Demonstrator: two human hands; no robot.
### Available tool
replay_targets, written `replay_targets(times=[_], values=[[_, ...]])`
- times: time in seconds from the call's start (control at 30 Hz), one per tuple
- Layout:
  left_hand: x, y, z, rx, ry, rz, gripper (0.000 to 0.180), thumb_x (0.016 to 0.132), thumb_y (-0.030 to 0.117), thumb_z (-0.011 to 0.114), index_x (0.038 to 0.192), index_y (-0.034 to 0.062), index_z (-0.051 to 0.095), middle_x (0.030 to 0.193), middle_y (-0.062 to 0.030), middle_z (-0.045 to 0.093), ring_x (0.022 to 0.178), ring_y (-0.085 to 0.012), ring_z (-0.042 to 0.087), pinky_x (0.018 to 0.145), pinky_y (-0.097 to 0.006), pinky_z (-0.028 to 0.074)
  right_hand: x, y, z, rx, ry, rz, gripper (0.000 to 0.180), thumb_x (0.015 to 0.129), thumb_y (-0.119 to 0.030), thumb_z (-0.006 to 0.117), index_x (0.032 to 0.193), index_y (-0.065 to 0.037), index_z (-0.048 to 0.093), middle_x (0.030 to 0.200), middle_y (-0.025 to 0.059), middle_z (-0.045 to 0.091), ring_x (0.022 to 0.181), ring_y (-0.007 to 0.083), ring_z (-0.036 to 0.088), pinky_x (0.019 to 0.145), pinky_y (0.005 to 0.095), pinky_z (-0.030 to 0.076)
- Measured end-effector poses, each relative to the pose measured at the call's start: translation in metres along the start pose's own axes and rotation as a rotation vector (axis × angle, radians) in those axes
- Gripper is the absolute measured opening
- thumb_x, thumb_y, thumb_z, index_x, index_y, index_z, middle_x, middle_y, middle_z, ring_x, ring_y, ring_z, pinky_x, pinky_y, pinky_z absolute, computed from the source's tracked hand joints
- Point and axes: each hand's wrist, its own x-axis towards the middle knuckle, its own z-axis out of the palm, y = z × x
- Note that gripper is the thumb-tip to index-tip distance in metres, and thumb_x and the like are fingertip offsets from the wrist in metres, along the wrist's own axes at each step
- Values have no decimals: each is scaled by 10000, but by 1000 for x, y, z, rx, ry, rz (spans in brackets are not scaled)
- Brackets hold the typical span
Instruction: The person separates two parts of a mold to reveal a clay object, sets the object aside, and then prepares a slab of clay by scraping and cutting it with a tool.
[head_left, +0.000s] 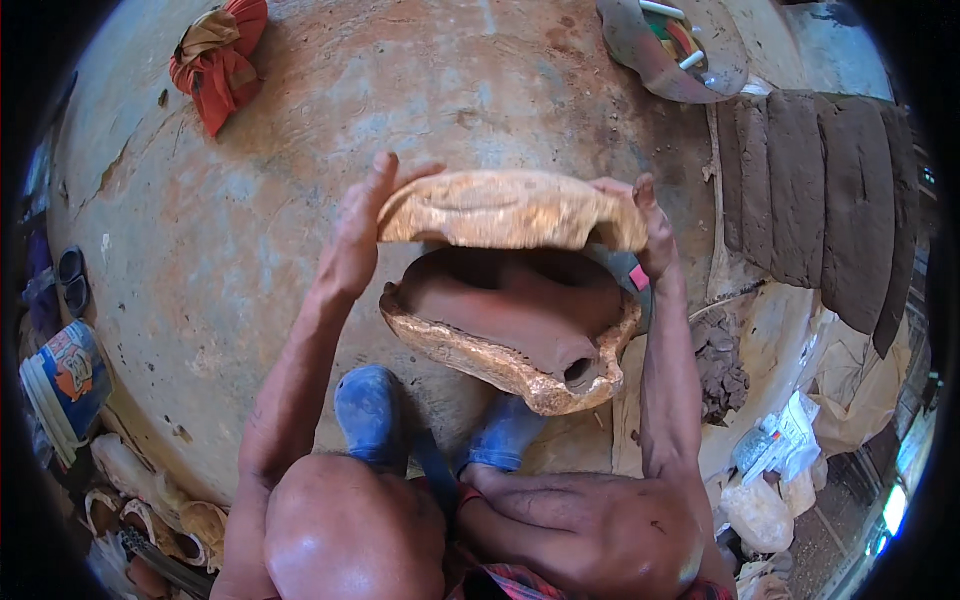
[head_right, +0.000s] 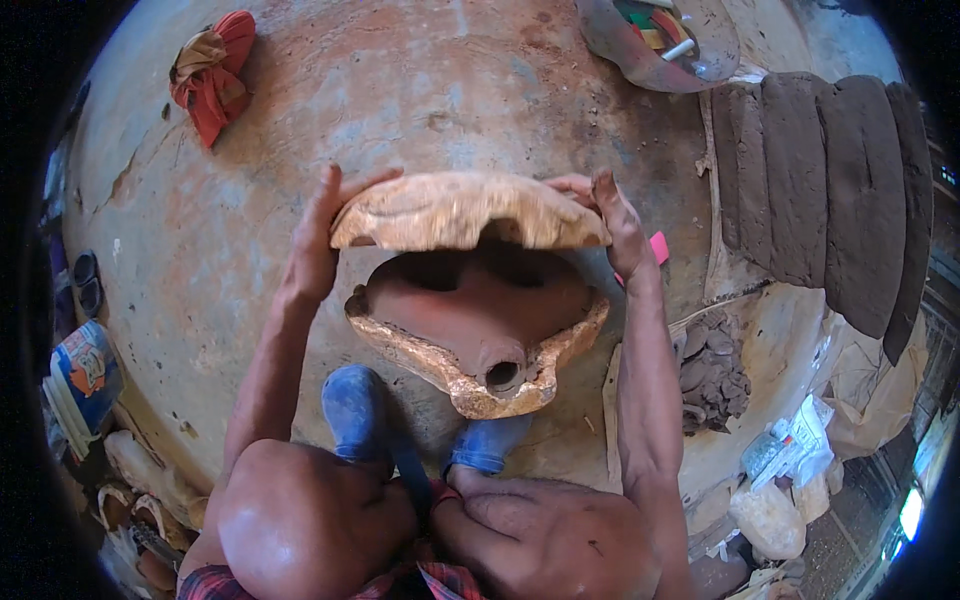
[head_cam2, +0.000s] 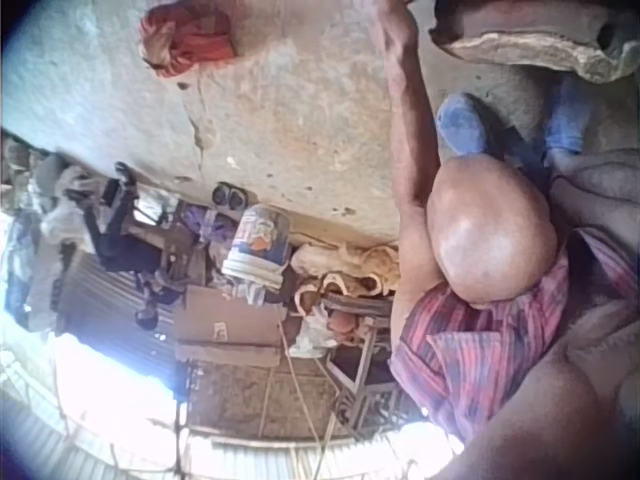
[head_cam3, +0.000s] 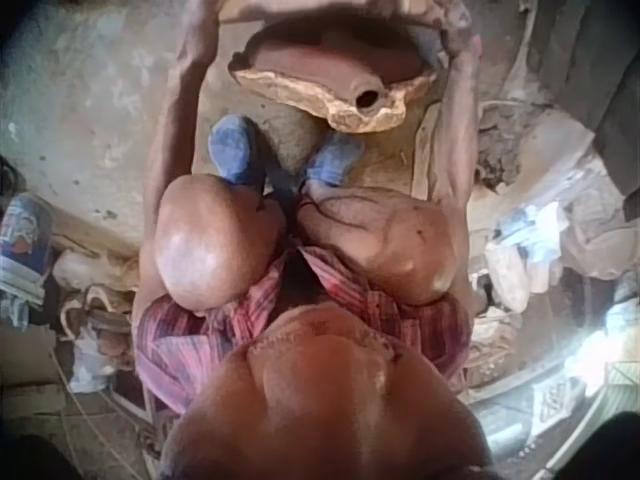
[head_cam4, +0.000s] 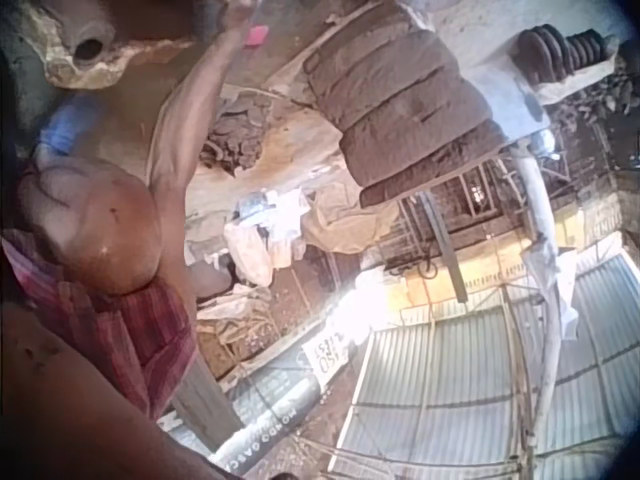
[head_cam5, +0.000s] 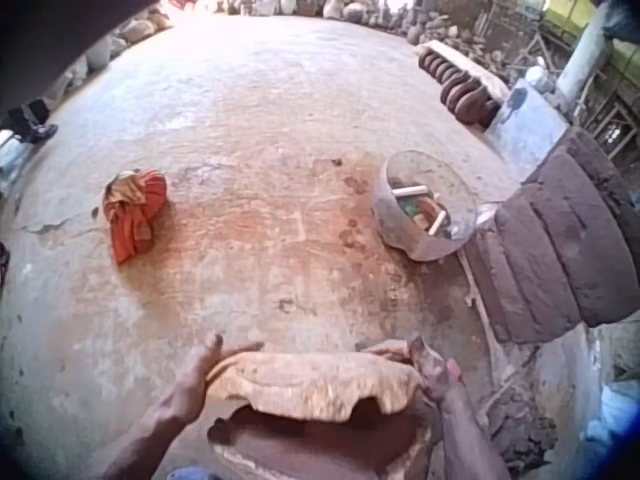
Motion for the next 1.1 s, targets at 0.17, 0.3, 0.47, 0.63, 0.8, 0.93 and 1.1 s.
replay_targets(times=[0.17,0.3,0.47,0.63,0.8,0.93,1.1], values=[[19,-6,-22,-19,91,214,899,1022,744,399,1372,-37,672,1245,-140,742,1152,-211,692,1032,-358,528,36,-30,12,-102,174,-134,1031,968,-891,283,1264,-1,712,1144,85,731,1075,131,655,951,290,504],[30,-13,-43,-4,134,566,785,899,600,763,1351,-37,679,1225,-132,740,1147,-196,688,1029,-366,545,69,-54,25,-37,61,-145,965,969,-897,269,1035,-35,698,942,-17,663,860,90,555,753,265,439],[68,0,-27,60,428,455,312,947,20,765,1254,-16,726,1114,-62,783,973,-128,718,910,-304,573,130,-62,-13,-244,236,-291,951,990,-875,253,953,-37,700,817,24,640,790,111,564,733,324,469],[102,1,-58,121,589,474,283,945,70,779,1214,-12,759,1046,-46,793,902,-91,693,795,-271,546,97,-72,9,-397,344,-473,779,1059,-716,427,1146,-14,754,994,129,761,950,178,683,873,381,539],[125,-12,-83,425,723,285,342,893,260,805,1156,42,796,946,-69,810,842,-111,695,783,-335,549,1,-2,-2,-155,447,-184,644,1137,-543,398,1262,-1,724,1240,127,736,1161,221,701,967,372,561],[143,-13,-73,472,711,156,385,847,312,838,1119,42,802,938,-97,810,827,-165,712,805,-364,559,-63,59,-2,-90,493,-40,645,1147,-517,378,1302,28,686,1276,145,715,1162,245,699,963,375,565],[152,-19,-93,481,651,75,362,877,302,845,1096,19,790,935,-41,760,770,-139,668,719,-333,537,-101,109,13,197,439,134,715,1113,-571,416,1358,65,631,1288,190,696,1150,256,690,1012,388,536]])
